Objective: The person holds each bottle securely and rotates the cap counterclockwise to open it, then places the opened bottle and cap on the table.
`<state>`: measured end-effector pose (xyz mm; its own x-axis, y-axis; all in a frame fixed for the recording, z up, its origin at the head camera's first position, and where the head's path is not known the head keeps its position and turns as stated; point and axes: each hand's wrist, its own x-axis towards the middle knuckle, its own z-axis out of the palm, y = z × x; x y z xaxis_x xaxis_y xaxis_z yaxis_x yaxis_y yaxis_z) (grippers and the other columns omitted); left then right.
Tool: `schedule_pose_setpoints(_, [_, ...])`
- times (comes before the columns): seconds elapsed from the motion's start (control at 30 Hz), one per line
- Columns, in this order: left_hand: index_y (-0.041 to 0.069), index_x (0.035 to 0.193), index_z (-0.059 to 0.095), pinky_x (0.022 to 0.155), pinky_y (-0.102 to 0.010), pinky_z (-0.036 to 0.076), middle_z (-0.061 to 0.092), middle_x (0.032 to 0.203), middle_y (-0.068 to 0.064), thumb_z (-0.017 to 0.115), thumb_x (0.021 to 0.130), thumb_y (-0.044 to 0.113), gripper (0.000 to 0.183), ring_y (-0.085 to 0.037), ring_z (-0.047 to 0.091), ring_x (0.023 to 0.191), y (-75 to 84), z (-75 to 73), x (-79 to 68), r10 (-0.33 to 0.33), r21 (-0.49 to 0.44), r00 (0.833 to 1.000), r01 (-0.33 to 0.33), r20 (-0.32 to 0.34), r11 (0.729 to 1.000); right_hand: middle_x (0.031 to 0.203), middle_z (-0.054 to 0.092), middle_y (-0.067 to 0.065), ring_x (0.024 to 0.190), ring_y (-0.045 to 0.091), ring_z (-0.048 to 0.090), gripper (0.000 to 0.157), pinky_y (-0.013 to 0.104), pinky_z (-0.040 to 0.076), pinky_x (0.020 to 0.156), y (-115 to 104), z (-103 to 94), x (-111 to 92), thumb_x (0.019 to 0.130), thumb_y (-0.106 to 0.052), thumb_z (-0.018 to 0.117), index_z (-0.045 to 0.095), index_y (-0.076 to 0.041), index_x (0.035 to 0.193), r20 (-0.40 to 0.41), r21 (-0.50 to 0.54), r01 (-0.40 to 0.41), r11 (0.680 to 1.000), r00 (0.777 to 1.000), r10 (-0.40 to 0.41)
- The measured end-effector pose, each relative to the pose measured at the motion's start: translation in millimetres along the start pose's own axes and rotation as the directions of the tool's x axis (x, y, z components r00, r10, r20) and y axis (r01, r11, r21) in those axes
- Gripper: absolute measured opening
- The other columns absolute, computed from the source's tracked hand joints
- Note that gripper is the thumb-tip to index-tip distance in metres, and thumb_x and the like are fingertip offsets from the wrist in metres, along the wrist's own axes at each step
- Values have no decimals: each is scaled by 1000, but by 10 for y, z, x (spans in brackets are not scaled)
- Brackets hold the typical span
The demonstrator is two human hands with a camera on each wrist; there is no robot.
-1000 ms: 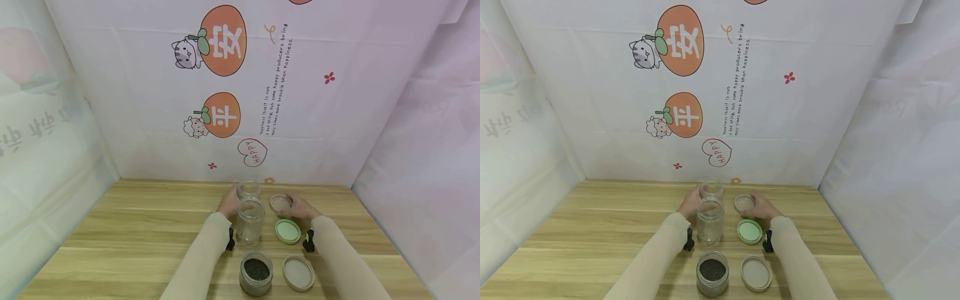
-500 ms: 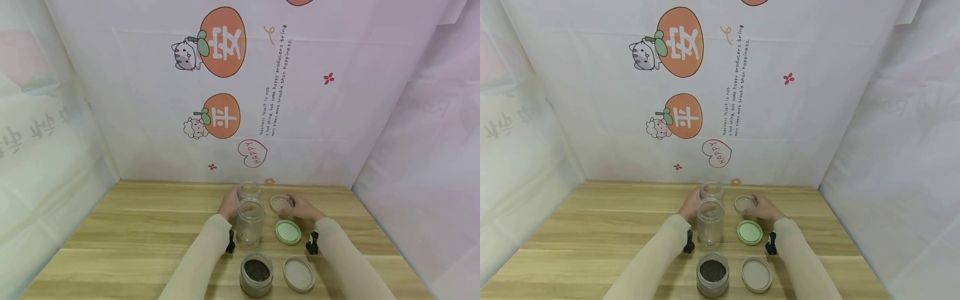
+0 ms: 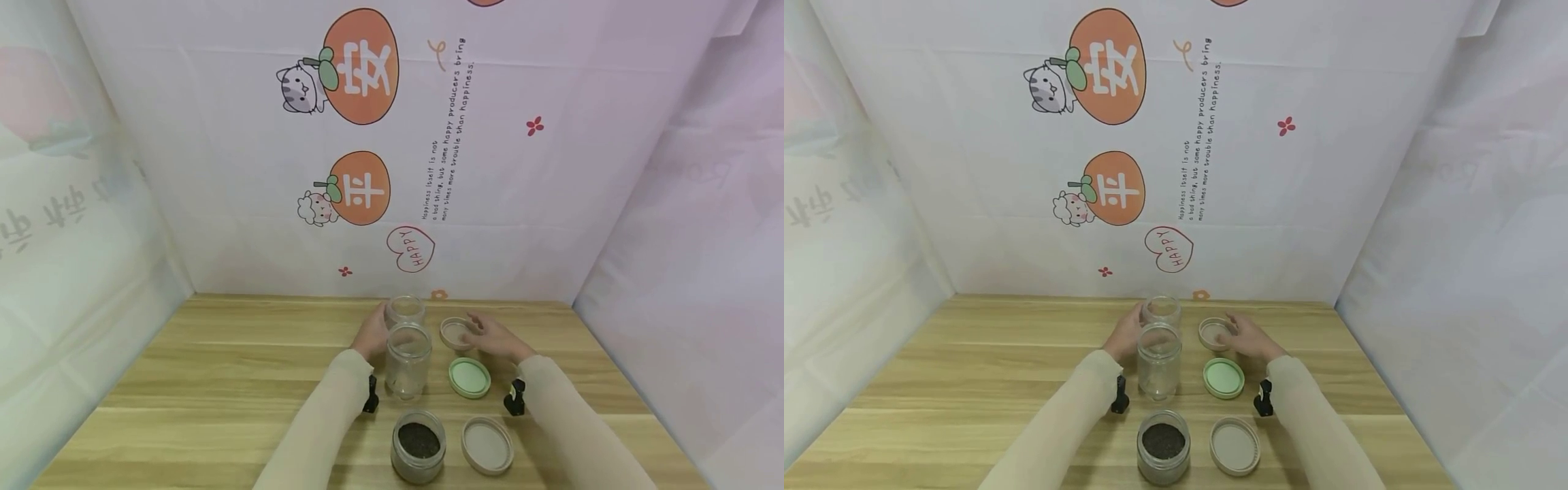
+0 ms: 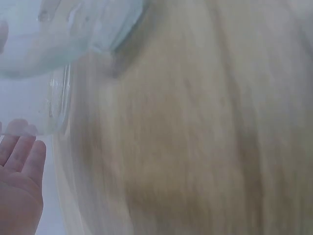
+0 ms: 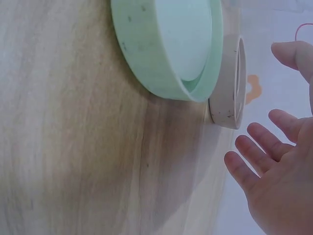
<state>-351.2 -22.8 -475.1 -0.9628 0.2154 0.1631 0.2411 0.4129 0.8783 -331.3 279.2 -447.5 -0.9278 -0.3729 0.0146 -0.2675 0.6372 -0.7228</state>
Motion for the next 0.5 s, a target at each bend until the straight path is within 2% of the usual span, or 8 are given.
schedule_pose_setpoints(0.27, [12,153,36,110,-52,38,49,148,-12,87,73,49,102,-31,47,134,-55,-98,8,48,-28,998,-47,34,998,150,31,38,136,57,30,68,66,31,108,-29,-40,-73,103,-25,57,27,11,151,-31,-36,21,999,999,-22])
schedule_pose_setpoints(0.5, [11,152,38,107,-51,43,48,147,-16,89,74,44,99,-37,48,132,-63,-246,-64,74,-77,994,-68,75,995,150,35,34,136,56,32,68,65,30,109,11,-48,-149,103,-31,57,31,10,150,-48,-69,25,997,998,-29])
